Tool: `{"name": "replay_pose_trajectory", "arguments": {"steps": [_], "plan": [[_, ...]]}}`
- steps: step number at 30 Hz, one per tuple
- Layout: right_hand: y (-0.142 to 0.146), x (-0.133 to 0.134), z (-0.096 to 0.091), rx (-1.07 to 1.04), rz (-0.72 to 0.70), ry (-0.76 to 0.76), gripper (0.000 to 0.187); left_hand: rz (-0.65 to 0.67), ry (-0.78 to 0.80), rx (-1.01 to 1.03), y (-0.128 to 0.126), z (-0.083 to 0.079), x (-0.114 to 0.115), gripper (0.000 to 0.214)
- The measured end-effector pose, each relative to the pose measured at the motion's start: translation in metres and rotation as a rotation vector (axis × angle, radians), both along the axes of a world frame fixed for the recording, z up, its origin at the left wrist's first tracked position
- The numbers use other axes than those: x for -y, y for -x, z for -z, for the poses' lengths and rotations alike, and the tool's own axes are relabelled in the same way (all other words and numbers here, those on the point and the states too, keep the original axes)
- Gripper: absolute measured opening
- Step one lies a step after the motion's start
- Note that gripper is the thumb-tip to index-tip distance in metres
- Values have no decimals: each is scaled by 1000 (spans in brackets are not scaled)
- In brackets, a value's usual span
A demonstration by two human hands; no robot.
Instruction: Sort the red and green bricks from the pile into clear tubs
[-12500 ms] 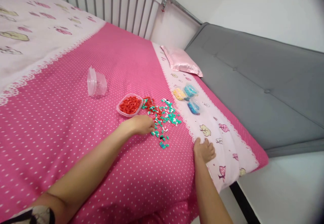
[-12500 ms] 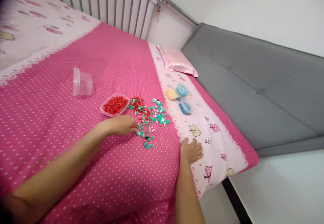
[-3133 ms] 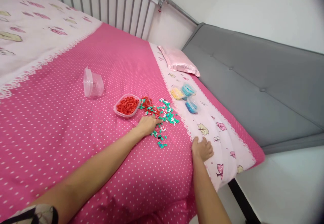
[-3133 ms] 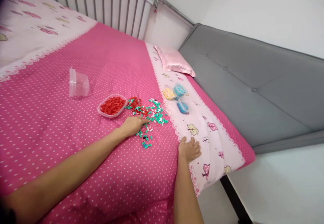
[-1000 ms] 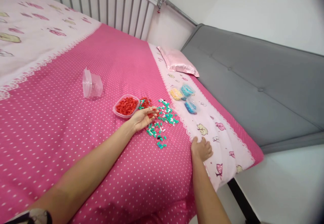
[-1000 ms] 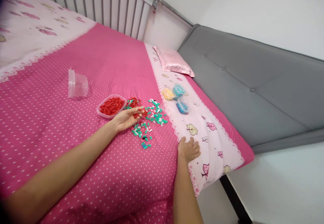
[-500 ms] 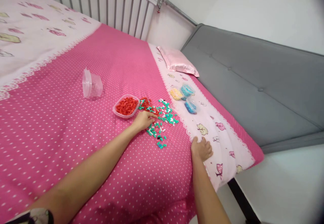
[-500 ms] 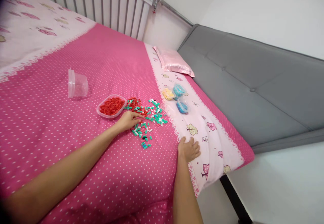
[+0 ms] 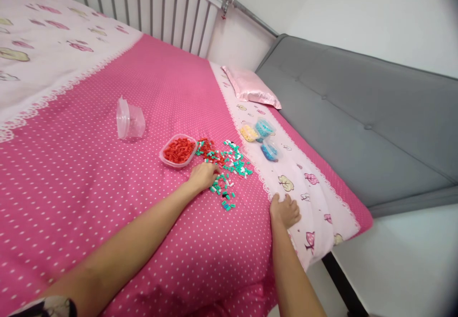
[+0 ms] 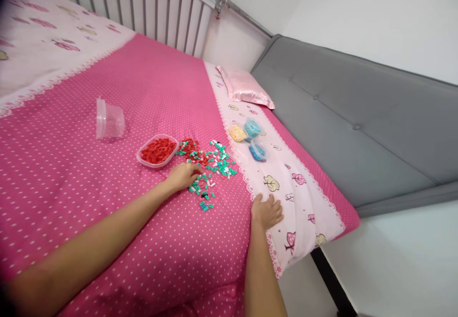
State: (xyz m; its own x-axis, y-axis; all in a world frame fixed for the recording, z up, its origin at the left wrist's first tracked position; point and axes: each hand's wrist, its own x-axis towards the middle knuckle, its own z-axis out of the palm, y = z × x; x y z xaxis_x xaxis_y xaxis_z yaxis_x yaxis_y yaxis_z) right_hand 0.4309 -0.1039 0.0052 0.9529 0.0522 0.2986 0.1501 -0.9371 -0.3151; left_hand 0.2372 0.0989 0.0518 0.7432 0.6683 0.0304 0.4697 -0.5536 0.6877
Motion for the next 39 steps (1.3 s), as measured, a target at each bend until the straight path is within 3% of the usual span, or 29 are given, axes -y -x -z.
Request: {"name": "replay_pose_trajectory", "arguments": {"steps": [6, 16, 21, 24, 27, 31, 39], "plan": [[-2, 0, 1, -12, 3, 1, 54, -7, 218, 216, 1, -12, -4, 16], [0, 0, 1, 3, 3, -1, 54, -100, 954, 667, 22, -66, -9, 8], [-2, 0, 3, -4, 5, -2, 54, -216, 1173, 852, 40, -86, -25, 10], [-2, 0, 3, -6, 10, -1, 54, -299, 1211, 921, 51, -94, -32, 9], [-1, 0, 2, 0, 3, 3, 53, -424, 1153, 999, 58, -96, -37, 3], [-1, 1, 2, 8, -3, 4, 53, -588, 995, 1036, 59, -88, -44, 6], [-2, 1, 3, 7, -7, 7, 53, -690, 858, 1052, 52, -73, -51, 8]]}}
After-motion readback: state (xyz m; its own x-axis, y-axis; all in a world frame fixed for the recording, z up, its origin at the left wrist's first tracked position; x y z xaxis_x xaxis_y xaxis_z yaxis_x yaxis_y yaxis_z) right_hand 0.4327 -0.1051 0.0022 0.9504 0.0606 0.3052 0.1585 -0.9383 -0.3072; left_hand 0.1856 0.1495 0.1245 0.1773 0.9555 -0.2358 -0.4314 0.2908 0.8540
